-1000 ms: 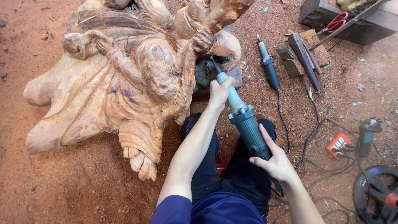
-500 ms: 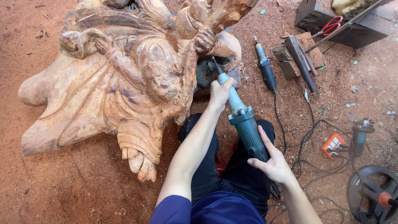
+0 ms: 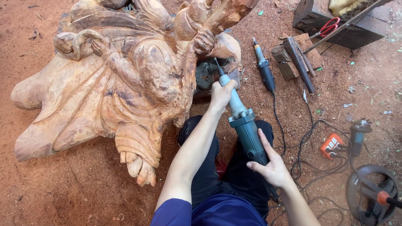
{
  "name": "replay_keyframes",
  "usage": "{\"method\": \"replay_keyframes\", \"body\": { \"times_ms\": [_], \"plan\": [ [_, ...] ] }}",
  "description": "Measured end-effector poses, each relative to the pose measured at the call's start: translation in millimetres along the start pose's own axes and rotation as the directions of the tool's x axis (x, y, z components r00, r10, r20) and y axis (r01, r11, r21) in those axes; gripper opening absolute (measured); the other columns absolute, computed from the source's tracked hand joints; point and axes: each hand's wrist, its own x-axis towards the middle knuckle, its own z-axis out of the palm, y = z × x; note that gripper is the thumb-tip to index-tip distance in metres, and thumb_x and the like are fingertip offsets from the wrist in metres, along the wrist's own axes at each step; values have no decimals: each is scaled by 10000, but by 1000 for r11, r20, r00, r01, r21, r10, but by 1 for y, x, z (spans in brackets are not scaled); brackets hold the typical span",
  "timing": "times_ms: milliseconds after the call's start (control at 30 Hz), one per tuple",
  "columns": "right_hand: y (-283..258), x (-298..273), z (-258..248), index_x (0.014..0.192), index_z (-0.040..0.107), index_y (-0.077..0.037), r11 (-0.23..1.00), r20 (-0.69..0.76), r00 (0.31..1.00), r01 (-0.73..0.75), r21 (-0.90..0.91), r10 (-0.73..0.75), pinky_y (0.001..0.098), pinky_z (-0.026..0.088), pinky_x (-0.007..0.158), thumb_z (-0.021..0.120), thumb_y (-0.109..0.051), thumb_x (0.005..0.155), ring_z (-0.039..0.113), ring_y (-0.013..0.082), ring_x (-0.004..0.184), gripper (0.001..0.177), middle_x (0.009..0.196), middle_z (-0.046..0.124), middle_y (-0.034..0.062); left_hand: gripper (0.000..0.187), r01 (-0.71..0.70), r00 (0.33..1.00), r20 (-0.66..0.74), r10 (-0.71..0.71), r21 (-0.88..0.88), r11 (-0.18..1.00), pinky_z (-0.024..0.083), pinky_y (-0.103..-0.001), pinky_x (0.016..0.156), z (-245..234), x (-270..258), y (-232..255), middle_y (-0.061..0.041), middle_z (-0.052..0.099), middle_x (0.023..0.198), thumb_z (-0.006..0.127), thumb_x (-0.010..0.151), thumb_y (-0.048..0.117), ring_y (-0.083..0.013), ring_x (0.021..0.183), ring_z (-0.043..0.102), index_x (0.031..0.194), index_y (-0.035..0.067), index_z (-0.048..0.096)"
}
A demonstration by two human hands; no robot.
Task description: Carving and detailing a large wooden sculpture using a handheld rotary tool.
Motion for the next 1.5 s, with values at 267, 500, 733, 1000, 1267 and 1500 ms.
{"method": "replay_keyframes", "body": {
  "times_ms": [267, 500, 733, 1000, 1267, 1500],
  "plan": [
    [14, -8, 5, 1640, 193, -263, 996, -58, 998, -29, 83, 34, 301, 247, 1202, 831, -245, 694, 368, 152, 1481, 1141, 1660, 362, 68, 180, -42, 997, 72, 35, 109, 993, 436, -346, 562, 13, 1, -3, -20, 582, 651, 708, 683, 262, -145, 603, 519, 659, 125, 595],
    [5, -3, 5, 1630, 198, -326, 999, -8, 999, -53, 10, 53, 323, 240, 1212, 832, -277, 707, 350, 166, 1508, 1121, 1697, 304, -12, 151, -44, 998, 41, 48, -87, 995, 370, -328, 530, 3, 9, -14, 12, 499, 628, 709, 687, 174, -119, 577, 445, 660, 150, 563],
    [-2, -6, 3, 1628, 189, -372, 995, -1, 995, -103, 0, 103, 310, 286, 1182, 824, -282, 707, 424, 146, 1452, 1123, 1686, 339, -53, 155, -78, 996, 32, 79, -44, 996, 355, -320, 537, 5, 11, -16, 28, 484, 645, 695, 682, 184, -115, 591, 424, 669, 165, 542],
    [-10, -13, 7, 1629, 194, -425, 981, -32, 981, -191, 18, 192, 290, 380, 1124, 832, -266, 701, 544, 123, 1301, 1138, 1540, 542, -28, 211, -53, 996, 66, 53, -6, 999, 389, -337, 520, 6, 5, -14, 10, 495, 616, 713, 686, 238, -118, 565, 449, 628, 172, 521],
    [-8, -17, 13, 1633, 183, -379, 989, -48, 989, -139, 52, 141, 290, 343, 1149, 827, -265, 714, 473, 134, 1396, 1128, 1602, 462, 11, 158, -62, 995, 76, 60, 21, 998, 420, -340, 542, 7, 8, -12, -15, 578, 648, 722, 666, 247, -142, 591, 507, 673, 131, 615],
    [-12, -20, 12, 1636, 199, -404, 981, -59, 980, -188, 48, 190, 252, 411, 1077, 833, -254, 698, 559, 100, 1203, 1142, 1525, 541, -47, 168, -36, 996, 78, 35, 7, 999, 444, -343, 513, 10, 10, -20, -33, 587, 664, 730, 668, 229, -145, 583, 531, 687, 111, 612]
  ]
}}
